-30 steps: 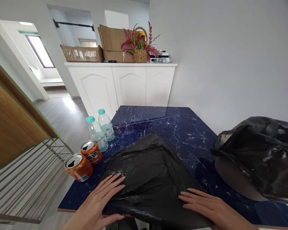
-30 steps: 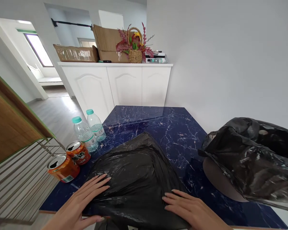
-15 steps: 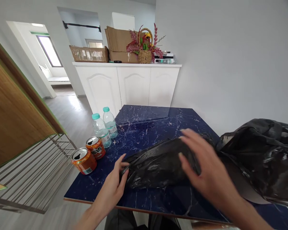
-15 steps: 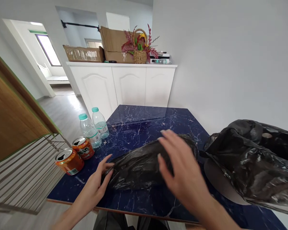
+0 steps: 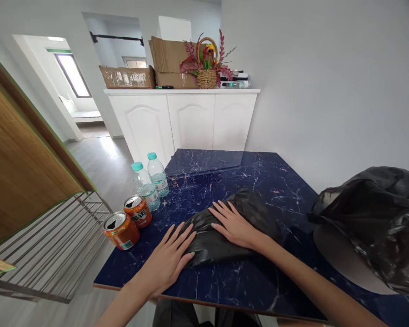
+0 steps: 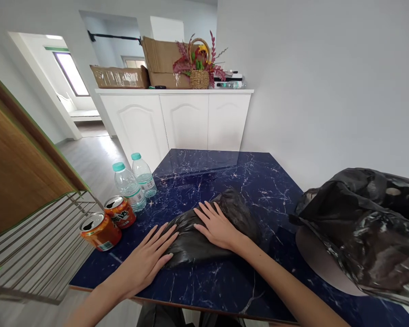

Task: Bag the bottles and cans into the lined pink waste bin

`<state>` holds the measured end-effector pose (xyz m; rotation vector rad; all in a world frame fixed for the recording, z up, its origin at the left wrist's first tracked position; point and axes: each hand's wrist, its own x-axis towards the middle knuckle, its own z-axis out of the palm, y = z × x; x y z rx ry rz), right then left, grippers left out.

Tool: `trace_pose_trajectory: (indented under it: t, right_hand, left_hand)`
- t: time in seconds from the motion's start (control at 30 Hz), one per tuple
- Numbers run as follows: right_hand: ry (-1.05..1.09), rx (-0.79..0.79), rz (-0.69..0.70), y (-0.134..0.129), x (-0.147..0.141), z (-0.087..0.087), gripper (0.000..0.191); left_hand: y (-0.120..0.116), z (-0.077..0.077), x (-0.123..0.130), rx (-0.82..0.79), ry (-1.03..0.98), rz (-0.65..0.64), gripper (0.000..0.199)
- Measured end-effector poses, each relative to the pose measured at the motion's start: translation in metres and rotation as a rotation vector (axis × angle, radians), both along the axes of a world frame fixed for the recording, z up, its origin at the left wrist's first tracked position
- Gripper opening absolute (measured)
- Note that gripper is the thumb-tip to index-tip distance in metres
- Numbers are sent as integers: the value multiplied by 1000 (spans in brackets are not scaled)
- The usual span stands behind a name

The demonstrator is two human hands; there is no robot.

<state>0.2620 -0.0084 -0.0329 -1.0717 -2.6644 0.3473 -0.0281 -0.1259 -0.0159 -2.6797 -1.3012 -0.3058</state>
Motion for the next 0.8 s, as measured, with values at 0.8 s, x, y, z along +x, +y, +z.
trace_pose_trajectory:
  t: [0.8]
  right_hand:
    - [243, -307, 421, -125, -34, 45, 106]
  left_hand:
    - [-88, 53, -35, 18, -75, -174, 87]
